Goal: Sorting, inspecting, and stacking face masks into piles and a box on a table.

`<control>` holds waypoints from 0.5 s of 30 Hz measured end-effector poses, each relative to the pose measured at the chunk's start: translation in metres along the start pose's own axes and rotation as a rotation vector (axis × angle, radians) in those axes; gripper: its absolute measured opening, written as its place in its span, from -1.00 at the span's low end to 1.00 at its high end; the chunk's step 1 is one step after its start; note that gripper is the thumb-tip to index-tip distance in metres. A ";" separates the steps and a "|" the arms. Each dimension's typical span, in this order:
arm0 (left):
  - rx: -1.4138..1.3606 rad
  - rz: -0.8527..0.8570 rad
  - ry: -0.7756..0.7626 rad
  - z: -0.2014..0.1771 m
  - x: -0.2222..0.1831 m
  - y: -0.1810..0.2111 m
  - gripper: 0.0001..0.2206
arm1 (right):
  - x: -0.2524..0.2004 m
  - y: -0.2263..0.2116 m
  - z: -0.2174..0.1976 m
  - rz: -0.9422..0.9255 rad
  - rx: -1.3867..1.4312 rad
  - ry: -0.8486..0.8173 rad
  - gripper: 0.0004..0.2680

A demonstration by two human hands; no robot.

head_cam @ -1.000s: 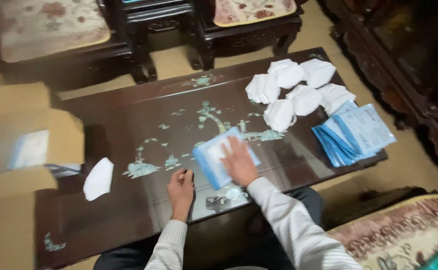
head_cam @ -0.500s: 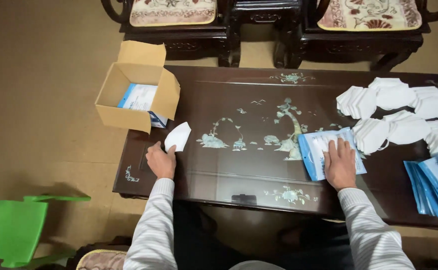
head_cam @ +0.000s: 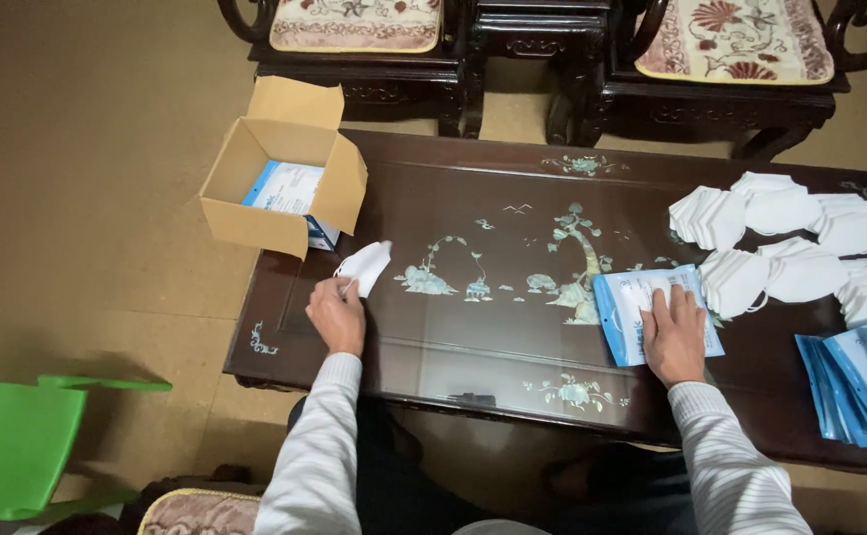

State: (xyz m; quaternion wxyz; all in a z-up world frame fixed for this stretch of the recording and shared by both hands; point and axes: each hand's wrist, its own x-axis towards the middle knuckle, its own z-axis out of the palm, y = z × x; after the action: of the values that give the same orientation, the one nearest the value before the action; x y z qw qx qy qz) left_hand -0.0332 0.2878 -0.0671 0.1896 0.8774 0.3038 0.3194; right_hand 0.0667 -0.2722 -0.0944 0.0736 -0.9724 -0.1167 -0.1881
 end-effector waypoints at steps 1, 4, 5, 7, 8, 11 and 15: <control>0.001 0.001 0.000 -0.007 -0.007 0.018 -0.85 | 0.002 -0.009 -0.011 0.000 0.001 0.000 -0.62; -0.242 0.105 -0.052 -0.027 -0.034 0.075 -0.90 | 0.012 -0.040 -0.035 0.004 0.060 0.118 -0.55; -0.472 -0.004 -0.241 -0.033 -0.050 0.098 -0.92 | 0.013 -0.053 -0.038 0.035 0.263 0.140 -0.56; -0.698 -0.124 -0.433 -0.017 -0.084 0.127 -0.90 | 0.017 -0.089 -0.056 0.069 0.463 0.153 -0.56; -0.769 -0.263 -0.586 0.005 -0.102 0.134 -0.86 | 0.020 -0.113 -0.071 0.280 0.820 0.008 -0.64; -0.819 -0.469 -0.793 0.029 -0.113 0.162 -0.74 | 0.028 -0.174 -0.089 0.633 1.352 -0.220 -0.77; -1.031 -0.833 -0.897 0.051 -0.122 0.194 -0.61 | 0.025 -0.177 -0.020 0.920 1.364 -0.402 -0.81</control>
State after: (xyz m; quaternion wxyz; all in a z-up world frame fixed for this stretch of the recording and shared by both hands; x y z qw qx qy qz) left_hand 0.0066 0.0566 -0.0556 0.7790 0.5384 0.3155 -0.0607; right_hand 0.0367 -0.1007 -0.0486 0.6912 -0.6807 0.1919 0.1486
